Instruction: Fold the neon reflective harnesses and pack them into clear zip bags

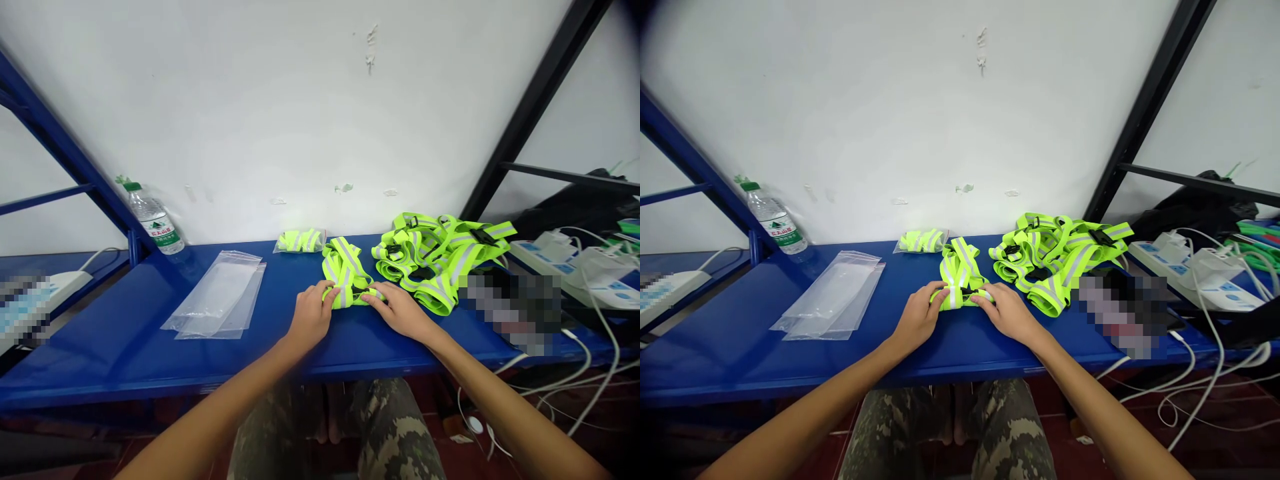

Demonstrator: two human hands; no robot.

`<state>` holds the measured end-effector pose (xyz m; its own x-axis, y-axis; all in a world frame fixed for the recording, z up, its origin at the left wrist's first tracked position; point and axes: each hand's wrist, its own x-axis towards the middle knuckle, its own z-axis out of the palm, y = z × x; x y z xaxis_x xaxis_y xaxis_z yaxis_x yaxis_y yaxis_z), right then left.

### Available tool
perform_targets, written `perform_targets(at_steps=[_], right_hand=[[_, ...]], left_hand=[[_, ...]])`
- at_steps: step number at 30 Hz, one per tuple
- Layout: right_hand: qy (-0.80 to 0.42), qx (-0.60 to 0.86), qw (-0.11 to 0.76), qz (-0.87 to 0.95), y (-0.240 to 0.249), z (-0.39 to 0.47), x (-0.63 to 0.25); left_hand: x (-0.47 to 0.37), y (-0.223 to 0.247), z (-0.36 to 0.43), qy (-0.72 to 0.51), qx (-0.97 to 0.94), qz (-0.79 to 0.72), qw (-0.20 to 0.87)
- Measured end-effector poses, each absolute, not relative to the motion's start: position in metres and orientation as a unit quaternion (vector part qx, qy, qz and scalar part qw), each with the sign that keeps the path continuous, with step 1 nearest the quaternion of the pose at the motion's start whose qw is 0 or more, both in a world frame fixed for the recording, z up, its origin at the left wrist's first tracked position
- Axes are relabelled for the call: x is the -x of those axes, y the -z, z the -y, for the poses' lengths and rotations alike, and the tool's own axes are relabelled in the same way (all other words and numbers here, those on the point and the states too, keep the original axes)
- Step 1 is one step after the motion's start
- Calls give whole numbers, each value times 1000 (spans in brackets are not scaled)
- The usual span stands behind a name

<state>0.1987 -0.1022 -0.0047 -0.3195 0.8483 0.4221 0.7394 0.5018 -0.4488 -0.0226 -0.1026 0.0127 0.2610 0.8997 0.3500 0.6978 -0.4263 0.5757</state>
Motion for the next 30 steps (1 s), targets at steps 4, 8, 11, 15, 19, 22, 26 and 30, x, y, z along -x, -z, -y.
perform_targets(at_steps=[4,8,11,15,19,22,26,30], right_hand=[[-99,493,316,805,1,94,-195],[-148,493,335,789,-2,85,-191],[-212,494,347,769,-1,81,-189],[-241,507,353,748,3,77,-186],[-235,528,374,725,2,71,-184],[-230,519,355,743,-1,65,-182],[-188,523,323,766,-6,57,-179],[-180,521,305,777,-8,54,-177]], left_hand=[[22,-15,93,-331,-770,-517,174],[21,-11,83,-327,-759,-547,132],[21,-8,79,-338,-764,-544,84],[22,-8,77,-286,-792,-539,31],[22,-10,75,-242,-804,-543,-1],[22,-10,78,-252,-813,-524,-6],[27,-8,86,-249,-861,-443,-25],[32,-11,94,-228,-892,-391,-5]])
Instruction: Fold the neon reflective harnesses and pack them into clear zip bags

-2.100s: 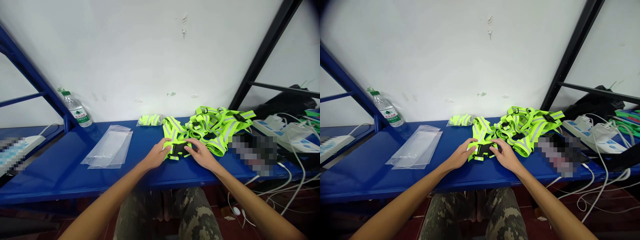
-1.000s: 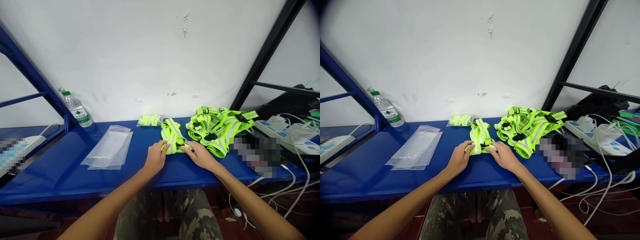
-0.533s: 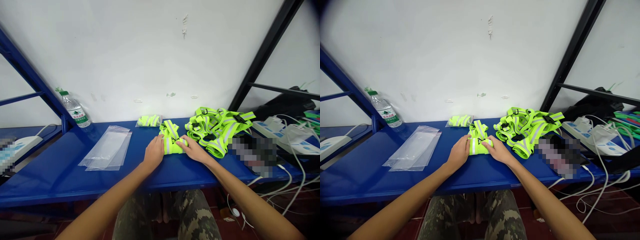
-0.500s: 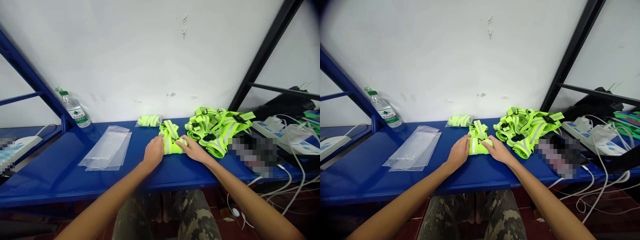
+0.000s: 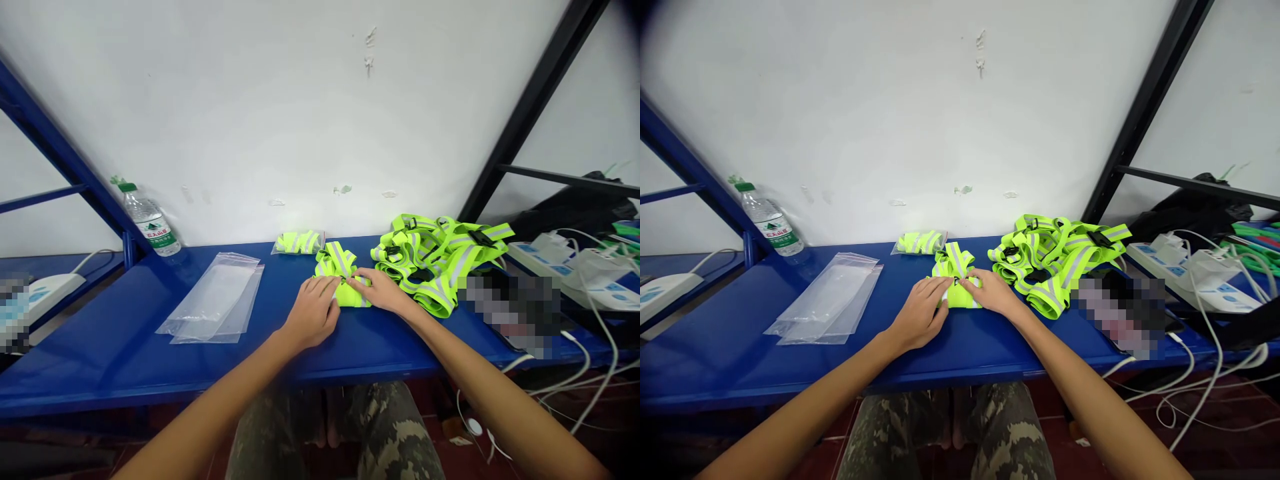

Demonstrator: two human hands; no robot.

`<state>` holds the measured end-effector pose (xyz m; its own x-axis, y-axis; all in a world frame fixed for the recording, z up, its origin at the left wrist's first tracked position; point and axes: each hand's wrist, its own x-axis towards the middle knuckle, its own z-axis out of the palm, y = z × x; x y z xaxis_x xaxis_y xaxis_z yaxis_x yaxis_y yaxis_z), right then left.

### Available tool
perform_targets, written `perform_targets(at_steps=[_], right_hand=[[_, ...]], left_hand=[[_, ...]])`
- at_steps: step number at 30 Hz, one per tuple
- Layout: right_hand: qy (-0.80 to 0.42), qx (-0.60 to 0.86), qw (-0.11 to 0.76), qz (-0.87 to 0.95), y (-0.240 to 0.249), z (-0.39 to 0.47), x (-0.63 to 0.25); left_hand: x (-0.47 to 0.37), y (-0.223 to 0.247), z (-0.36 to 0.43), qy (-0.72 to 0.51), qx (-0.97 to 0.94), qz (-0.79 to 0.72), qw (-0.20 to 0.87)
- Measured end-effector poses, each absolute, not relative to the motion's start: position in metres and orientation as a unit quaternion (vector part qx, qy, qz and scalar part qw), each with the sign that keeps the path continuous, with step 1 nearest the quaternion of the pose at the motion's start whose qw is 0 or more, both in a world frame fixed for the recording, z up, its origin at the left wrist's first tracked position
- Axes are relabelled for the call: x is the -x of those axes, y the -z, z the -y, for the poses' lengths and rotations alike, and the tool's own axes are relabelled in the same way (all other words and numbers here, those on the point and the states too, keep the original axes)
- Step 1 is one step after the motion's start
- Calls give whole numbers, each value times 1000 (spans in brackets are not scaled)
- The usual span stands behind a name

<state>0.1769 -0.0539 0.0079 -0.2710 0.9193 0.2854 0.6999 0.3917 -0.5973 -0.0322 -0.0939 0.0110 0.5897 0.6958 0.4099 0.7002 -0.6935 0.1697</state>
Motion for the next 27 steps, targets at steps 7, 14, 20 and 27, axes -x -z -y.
perform_targets(at_steps=[7,14,20,27], right_hand=[[-259,481,386,743,-8,57,-178],[-384,486,461,635,-9,50,-186],[-302,541,403,674,-10,42,-180],[-398,514,504,569,-23,34,-171]], left_hand=[[33,-13,93,228,873,430,-1],[35,-13,96,276,857,417,121],[36,-17,103,255,914,305,77],[31,-27,103,227,902,366,-6]])
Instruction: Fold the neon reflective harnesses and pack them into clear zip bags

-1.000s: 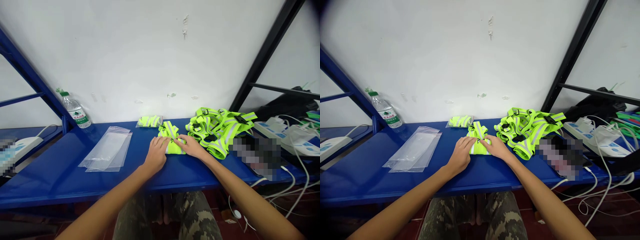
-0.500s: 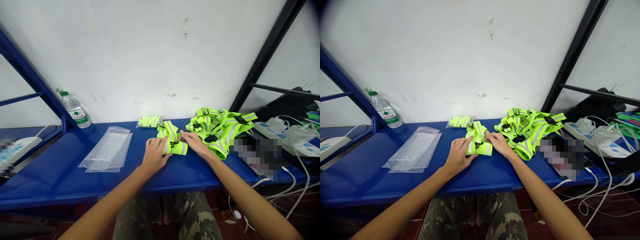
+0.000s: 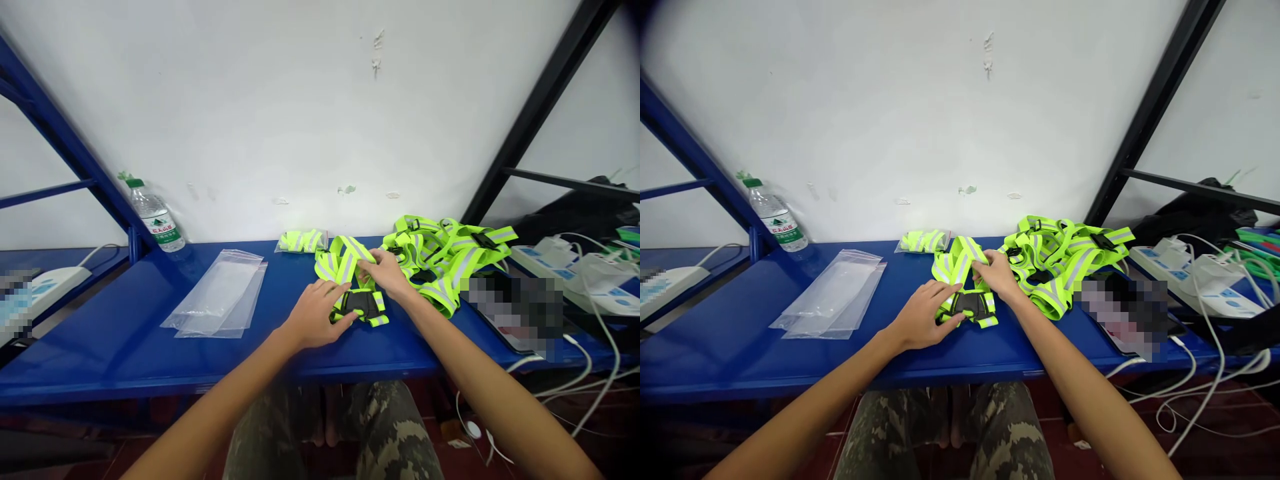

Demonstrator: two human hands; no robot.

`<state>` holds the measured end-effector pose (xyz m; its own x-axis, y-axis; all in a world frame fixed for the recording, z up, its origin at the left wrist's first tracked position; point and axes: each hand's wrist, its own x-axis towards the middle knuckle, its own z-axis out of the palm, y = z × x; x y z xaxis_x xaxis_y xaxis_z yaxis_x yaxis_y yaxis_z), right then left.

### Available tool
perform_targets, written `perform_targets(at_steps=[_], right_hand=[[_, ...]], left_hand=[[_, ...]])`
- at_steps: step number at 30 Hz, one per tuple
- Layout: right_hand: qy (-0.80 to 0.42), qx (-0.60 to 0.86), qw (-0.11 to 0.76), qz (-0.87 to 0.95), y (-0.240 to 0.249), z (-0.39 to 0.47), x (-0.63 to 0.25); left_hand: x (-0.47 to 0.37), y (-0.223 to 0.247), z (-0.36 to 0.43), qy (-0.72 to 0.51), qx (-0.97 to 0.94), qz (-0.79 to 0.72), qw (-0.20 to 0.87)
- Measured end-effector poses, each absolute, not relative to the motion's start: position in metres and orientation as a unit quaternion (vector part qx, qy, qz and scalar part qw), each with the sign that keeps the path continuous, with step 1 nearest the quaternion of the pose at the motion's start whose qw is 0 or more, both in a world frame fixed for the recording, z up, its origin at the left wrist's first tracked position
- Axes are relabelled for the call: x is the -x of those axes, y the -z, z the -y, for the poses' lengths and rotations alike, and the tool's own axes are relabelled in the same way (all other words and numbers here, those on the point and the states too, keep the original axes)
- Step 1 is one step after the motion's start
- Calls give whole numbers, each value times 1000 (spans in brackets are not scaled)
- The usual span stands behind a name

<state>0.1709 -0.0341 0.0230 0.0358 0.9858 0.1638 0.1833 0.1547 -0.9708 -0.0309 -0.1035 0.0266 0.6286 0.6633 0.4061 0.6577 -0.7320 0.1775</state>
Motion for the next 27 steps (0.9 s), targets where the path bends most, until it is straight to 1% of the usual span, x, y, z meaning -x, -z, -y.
perform_targets(at_steps=[3,7,10,12,18,20,23,24,25,27], right_hand=[[-473,468,564,489,-34,31,-173],[-552,383,631,387,-44,24,-183],[-567,375,644,350,-46,20,-188],[-561,377,645,356,-47,19,-188],[-536,354,654,399,-66,23,-182],[-542,336,643,425,-76,28,-179],[-539,311,615,484,-87,36,-176],[-536,302,601,510,-89,39,-175],[-534,293,584,537,-91,41,-175],[-525,280,553,583,-93,43,-175]], left_hand=[[31,-27,99,-232,-900,-368,-20],[36,-25,93,-202,-902,-372,-85],[41,-26,96,-185,-902,-370,-122],[42,-30,102,-192,-904,-366,-112],[32,-42,110,-231,-908,-348,3],[24,-47,101,-292,-880,-371,40],[10,-61,74,-440,-782,-431,100],[7,-67,64,-472,-750,-440,144],[4,-74,54,-481,-734,-429,213],[0,-85,37,-457,-729,-371,350]])
